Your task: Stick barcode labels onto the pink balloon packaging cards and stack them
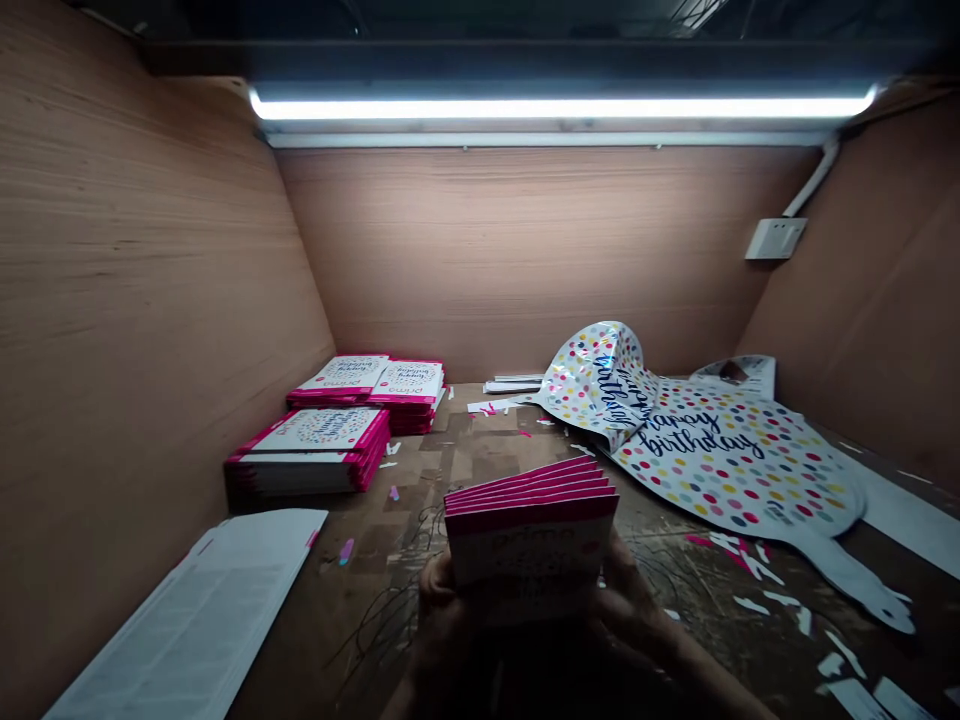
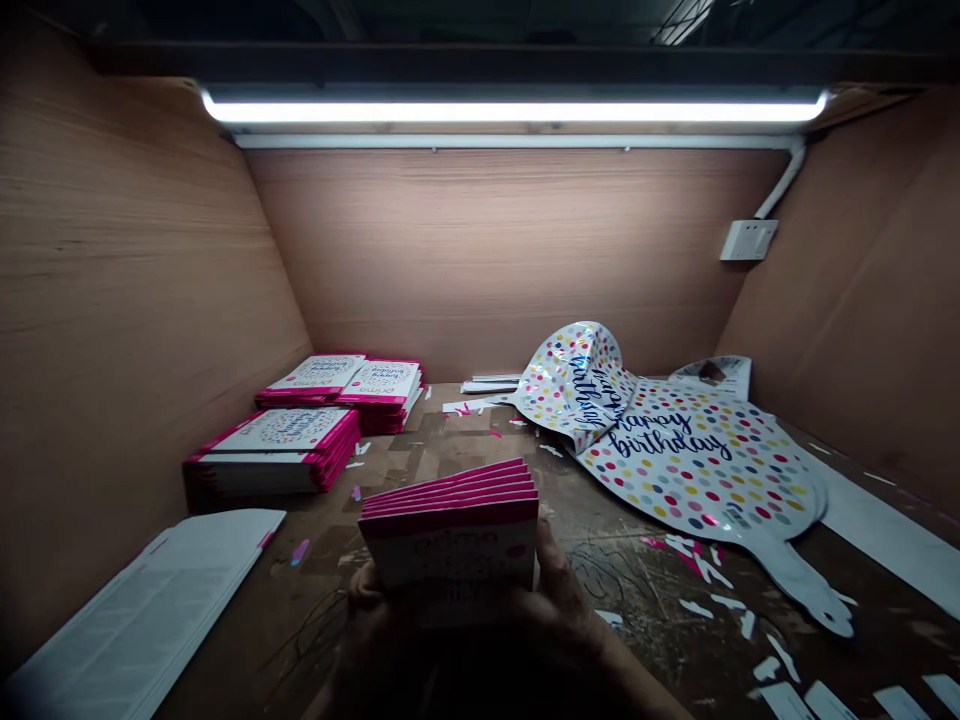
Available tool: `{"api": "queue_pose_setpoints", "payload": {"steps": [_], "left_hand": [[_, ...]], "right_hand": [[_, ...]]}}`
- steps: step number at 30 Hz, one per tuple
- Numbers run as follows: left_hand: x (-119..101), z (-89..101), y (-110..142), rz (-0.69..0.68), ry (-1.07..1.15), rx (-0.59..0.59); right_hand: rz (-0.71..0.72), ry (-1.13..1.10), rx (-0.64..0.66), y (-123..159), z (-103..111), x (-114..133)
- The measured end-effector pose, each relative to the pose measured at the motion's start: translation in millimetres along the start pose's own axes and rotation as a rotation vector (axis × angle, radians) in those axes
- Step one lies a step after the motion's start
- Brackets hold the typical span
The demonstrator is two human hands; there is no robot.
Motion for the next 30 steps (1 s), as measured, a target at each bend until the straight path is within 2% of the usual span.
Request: {"api": "queue_pose_setpoints", "payload": {"steps": [3,5,8,11,27,30], "left_hand": [[-4.4,-1.7,2.5,0.006,-0.007,0.011],[-7.1,-3.1,3.2,0.020,0.005,0.034],[-10.2,-4.8,3.5,0.030,0.013,0.051],[-12.7,-5.5,3.5,0.025,0.013,0.046],[-11.6,-2.8,4.4,-0.010,-0.021,0.061],[-10.6,-1.4,4.6,-0.028,-0.035,0.015]], "right_hand": [[0.207,0.204,-0.188,2.6,13.5,9.8],[0.283,0.278,-0.263,2.4,19.9,24.1],[0.313,0.355,-0.328,0.0,24.4,46.1],[0.317,0.366,-0.386,-3.1,24.3,57.9],[0.280,0.262,-0.381,-13.4,18.9,58.3],[0.298,0.222,-0.365,-16.9,17.8,58.1]]}}
Point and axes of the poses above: each hand's wrist, its own y-axis away from the middle knuckle, its own z-axis out of the back of the hand, x = y × z, the point moved 1 cm from there along -y, towards the middle knuckle, and after that the axes turned 9 degrees about y, right-handed, at the moved point
